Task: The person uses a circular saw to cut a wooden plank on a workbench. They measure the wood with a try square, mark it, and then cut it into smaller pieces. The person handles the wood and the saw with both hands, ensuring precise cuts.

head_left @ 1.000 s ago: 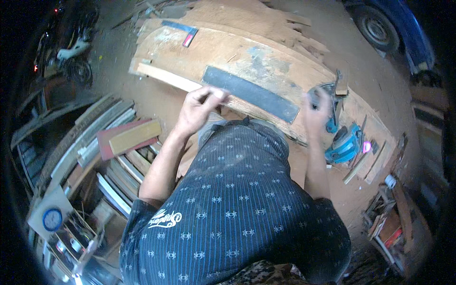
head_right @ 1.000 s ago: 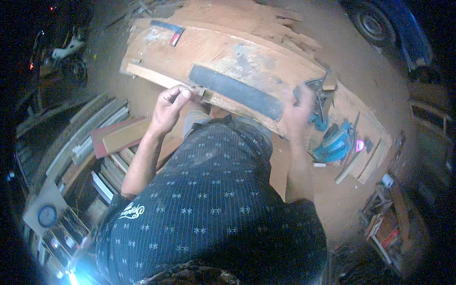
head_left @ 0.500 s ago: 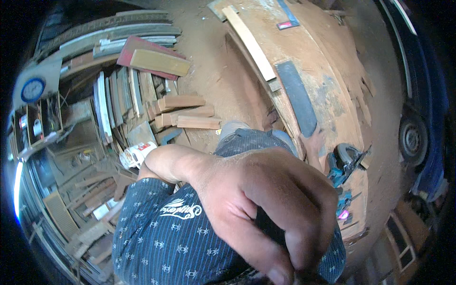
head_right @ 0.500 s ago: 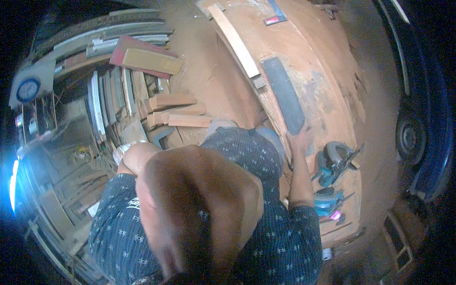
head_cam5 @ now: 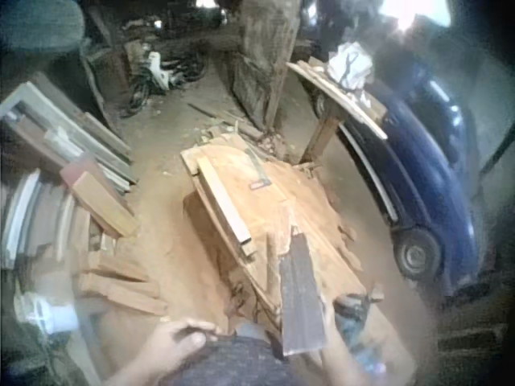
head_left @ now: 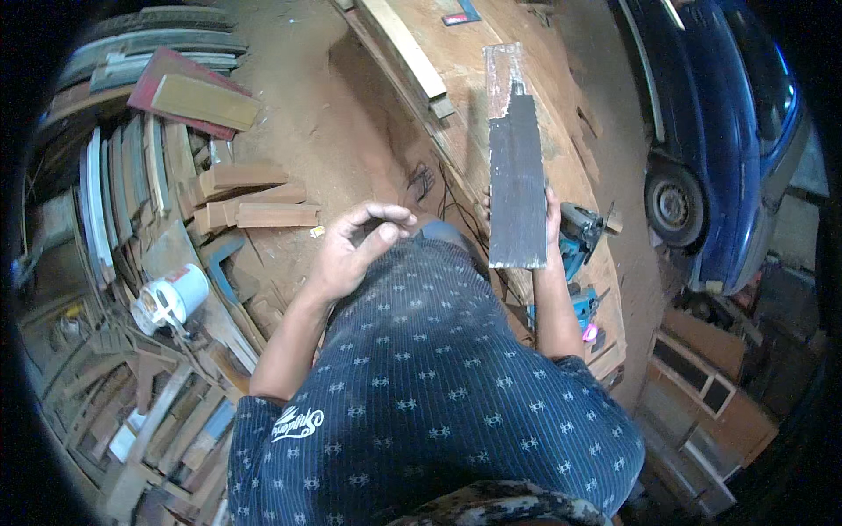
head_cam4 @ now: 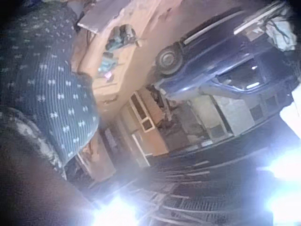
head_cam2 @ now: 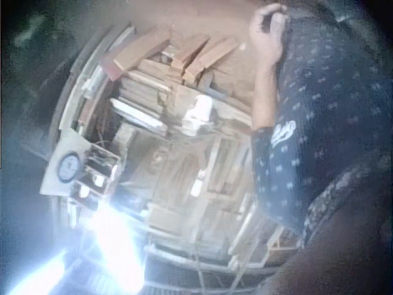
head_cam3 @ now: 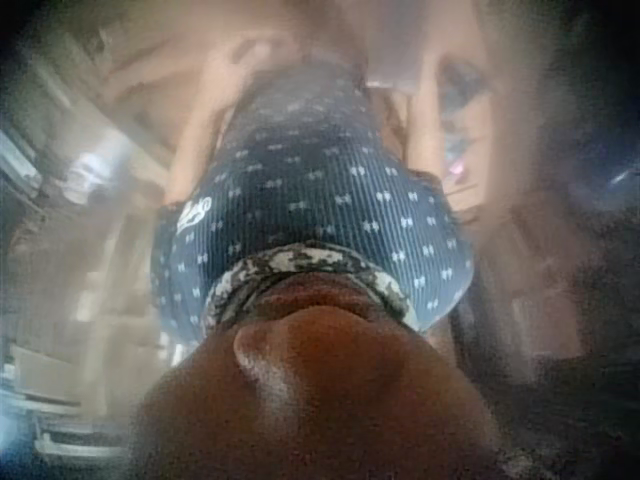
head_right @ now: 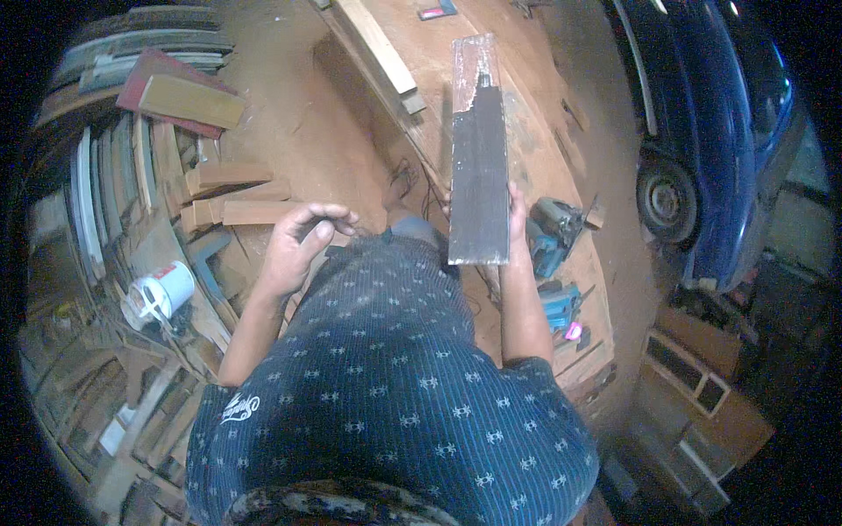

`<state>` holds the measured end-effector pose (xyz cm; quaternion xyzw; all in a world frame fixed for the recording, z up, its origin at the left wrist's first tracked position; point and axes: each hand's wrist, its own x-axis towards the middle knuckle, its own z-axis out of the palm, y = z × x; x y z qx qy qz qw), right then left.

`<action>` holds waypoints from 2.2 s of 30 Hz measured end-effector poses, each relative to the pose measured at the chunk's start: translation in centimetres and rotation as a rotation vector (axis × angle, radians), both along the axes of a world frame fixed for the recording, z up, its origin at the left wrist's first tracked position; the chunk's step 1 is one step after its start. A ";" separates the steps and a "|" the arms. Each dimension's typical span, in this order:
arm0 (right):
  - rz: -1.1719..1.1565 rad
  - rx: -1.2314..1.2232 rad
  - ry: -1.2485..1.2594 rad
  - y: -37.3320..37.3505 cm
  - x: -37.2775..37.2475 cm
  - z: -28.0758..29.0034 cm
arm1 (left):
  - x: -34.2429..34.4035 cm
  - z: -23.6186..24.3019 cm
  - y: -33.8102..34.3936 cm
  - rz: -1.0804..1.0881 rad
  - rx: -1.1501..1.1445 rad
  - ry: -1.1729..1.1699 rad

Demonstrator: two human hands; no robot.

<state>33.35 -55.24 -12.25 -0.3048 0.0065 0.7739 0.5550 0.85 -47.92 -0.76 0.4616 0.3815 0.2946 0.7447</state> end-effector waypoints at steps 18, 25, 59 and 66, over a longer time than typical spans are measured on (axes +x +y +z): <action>0.370 -0.018 -0.764 3.5 -29.4 -1.7 | -14.6 -17.8 -10.0 0.289 -0.110 0.146; 0.868 -0.045 -0.664 -0.4 -31.0 -7.7 | -21.0 -17.6 -15.3 0.527 -0.455 0.135; 1.090 0.404 -0.522 15.8 -40.3 -4.8 | -13.8 -4.8 -2.3 0.694 -0.067 1.027; 0.808 0.272 -0.543 26.9 -31.8 -8.8 | -15.8 -12.7 -2.5 0.722 -0.173 0.760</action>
